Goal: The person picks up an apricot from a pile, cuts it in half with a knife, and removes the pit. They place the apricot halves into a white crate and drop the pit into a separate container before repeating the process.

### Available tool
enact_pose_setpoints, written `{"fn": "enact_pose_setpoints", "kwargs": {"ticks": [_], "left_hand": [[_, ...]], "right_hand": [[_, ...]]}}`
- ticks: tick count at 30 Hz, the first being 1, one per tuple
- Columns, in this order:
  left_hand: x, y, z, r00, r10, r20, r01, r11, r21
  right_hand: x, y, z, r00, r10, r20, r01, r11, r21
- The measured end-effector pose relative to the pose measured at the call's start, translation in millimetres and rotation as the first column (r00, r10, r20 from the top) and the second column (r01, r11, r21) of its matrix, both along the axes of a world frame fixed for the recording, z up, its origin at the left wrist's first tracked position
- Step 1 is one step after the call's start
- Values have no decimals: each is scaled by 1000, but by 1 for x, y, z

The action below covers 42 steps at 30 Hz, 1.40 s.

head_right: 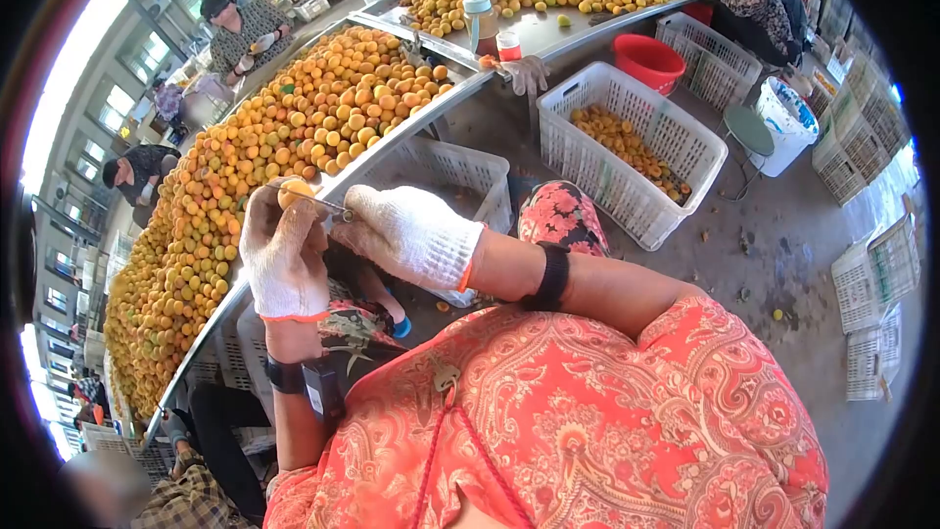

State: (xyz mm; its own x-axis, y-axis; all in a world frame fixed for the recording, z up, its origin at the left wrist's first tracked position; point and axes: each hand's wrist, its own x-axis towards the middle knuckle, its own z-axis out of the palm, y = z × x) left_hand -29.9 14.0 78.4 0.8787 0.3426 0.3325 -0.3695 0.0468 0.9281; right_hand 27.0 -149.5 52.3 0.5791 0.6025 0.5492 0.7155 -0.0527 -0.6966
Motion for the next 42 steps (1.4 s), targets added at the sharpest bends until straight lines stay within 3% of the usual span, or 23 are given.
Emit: {"fn": "enact_pose_setpoints", "kwargs": {"ticks": [3, 5, 9, 11, 12, 15, 16, 19, 20, 22, 24, 25, 26, 29, 30, 32, 33, 35, 36, 38, 39, 42], "left_hand": [[-6, -15, 2, 990, 92, 110, -107, 984, 142], [-8, -25, 10, 993, 107, 52, -101, 989, -107], [-3, -27, -4, 988, -11, 151, 50, 966, -252], [0, -43, -4, 992, 66, 106, -21, 925, -380], [2, -42, -9, 994, 25, 105, 20, 915, -403], [6, -53, -10, 994, -93, 64, 113, 813, -571], [4, -56, -10, 993, -120, 12, 101, 774, -625], [3, -74, -3, 993, -113, -46, 51, 727, -685], [2, -73, -1, 992, -117, -40, 59, 730, -681], [-3, -69, -2, 980, -197, 23, 180, 836, -519], [-7, -77, 4, 985, -158, 67, 171, 876, -451], [-9, -81, 7, 987, -120, 109, 153, 912, -381], [-10, -81, 7, 973, -183, 142, 224, 903, -367], [-1, -70, -8, 977, -167, 131, 204, 904, -374], [1, -78, -8, 982, -149, 119, 187, 871, -455], [4, -89, -5, 990, -124, 67, 141, 838, -526], [6, -93, -4, 995, -99, 13, 87, 800, -594], [8, -95, -4, 1000, -29, -12, 17, 835, -550], [7, -89, -4, 989, -141, 53, 149, 883, -445], [7, -78, -1, 950, -302, 84, 313, 927, -206], [12, -83, -7, 990, -87, 110, 108, 973, -204], [4, -84, -8, 999, -23, 39, 31, 971, -237]], "right_hand": [[-9, -6, 6, 999, -21, 24, 21, 1000, 2], [-12, -8, 8, 1000, -22, -16, 21, 1000, -20], [-12, -9, -3, 995, -77, 61, 74, 997, 36], [-11, -9, -6, 992, -125, 36, 125, 992, -23], [-11, -8, -8, 988, -154, 28, 155, 987, -37], [-10, -7, -13, 954, -210, 216, 229, 971, -69], [-11, -9, -14, 918, -224, 328, 287, 945, -158], [-12, -8, -19, 910, -295, 291, 305, 952, 9], [-11, -10, -21, 921, -292, 258, 300, 954, 6], [-13, -14, -18, 917, -296, 266, 291, 955, 59], [-16, -20, -13, 913, -300, 276, 281, 954, 106], [-18, -24, -10, 932, -285, 226, 284, 958, 38], [-20, -27, -6, 946, -274, 175, 284, 958, -30], [-26, -31, 0, 946, -284, 154, 294, 954, -51], [-24, -29, -5, 945, -287, 154, 298, 953, -50], [-15, -20, -16, 925, -317, 209, 291, 945, 147], [-16, -22, -11, 925, -318, 209, 291, 945, 147], [-19, -29, -2, 953, -294, 68, 296, 955, -21], [-15, -27, -8, 937, -302, 178, 298, 953, 51], [-18, -30, -3, 936, -325, 137, 315, 945, 92], [-19, -33, -2, 930, -336, 153, 325, 941, 93], [-16, -30, -12, 938, -316, 144, 312, 949, 51]]}}
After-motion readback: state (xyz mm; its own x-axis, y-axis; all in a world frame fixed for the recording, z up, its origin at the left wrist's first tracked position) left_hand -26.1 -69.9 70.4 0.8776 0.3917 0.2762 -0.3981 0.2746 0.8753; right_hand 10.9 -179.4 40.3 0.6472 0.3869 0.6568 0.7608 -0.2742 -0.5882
